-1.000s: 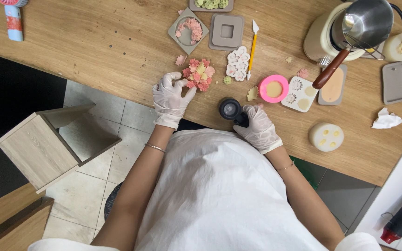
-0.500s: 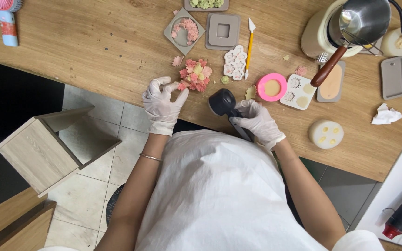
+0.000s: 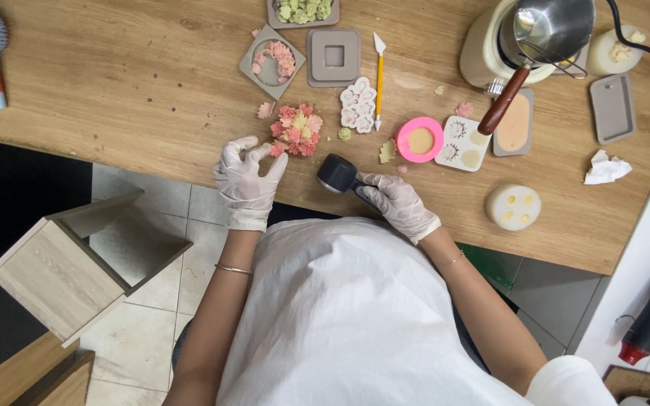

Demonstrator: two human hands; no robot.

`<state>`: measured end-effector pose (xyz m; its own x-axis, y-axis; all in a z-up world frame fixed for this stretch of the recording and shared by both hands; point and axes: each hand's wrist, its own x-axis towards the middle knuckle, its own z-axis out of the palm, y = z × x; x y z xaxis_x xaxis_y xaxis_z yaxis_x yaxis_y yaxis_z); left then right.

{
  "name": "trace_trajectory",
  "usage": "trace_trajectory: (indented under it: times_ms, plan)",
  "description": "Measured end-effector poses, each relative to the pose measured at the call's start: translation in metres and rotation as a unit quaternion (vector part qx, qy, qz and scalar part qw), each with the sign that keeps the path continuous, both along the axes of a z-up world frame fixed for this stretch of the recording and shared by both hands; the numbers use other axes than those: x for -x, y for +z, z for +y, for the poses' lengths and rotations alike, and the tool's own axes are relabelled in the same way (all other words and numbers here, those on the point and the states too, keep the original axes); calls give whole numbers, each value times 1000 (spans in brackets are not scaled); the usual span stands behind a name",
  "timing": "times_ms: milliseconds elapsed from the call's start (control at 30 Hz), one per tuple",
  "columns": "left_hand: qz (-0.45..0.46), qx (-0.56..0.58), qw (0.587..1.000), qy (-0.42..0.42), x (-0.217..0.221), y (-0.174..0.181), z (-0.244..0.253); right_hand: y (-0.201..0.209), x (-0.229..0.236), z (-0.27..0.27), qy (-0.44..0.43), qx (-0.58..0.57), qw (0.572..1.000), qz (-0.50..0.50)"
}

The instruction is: The recorder is using a heat tool and a spoon to assemble and melt small wax floral decorations on a workbench.

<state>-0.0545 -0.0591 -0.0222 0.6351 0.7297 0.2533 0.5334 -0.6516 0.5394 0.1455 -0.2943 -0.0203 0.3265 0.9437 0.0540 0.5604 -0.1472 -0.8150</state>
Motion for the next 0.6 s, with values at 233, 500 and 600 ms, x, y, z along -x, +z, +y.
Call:
trace_trajectory:
  times_ms: [233,500,600]
  plan:
    - [5,-15,1000,5,-4,2,-1,62,-4,5,-149,8,988,-25]
    - [-19,-8,1000,6,-8,5,-2,110,-106,-31,-465,-158,871,-13]
    - [-13,-18,1000,11,-13,13,-2,117,-143,-27,-503,-68,856,-93]
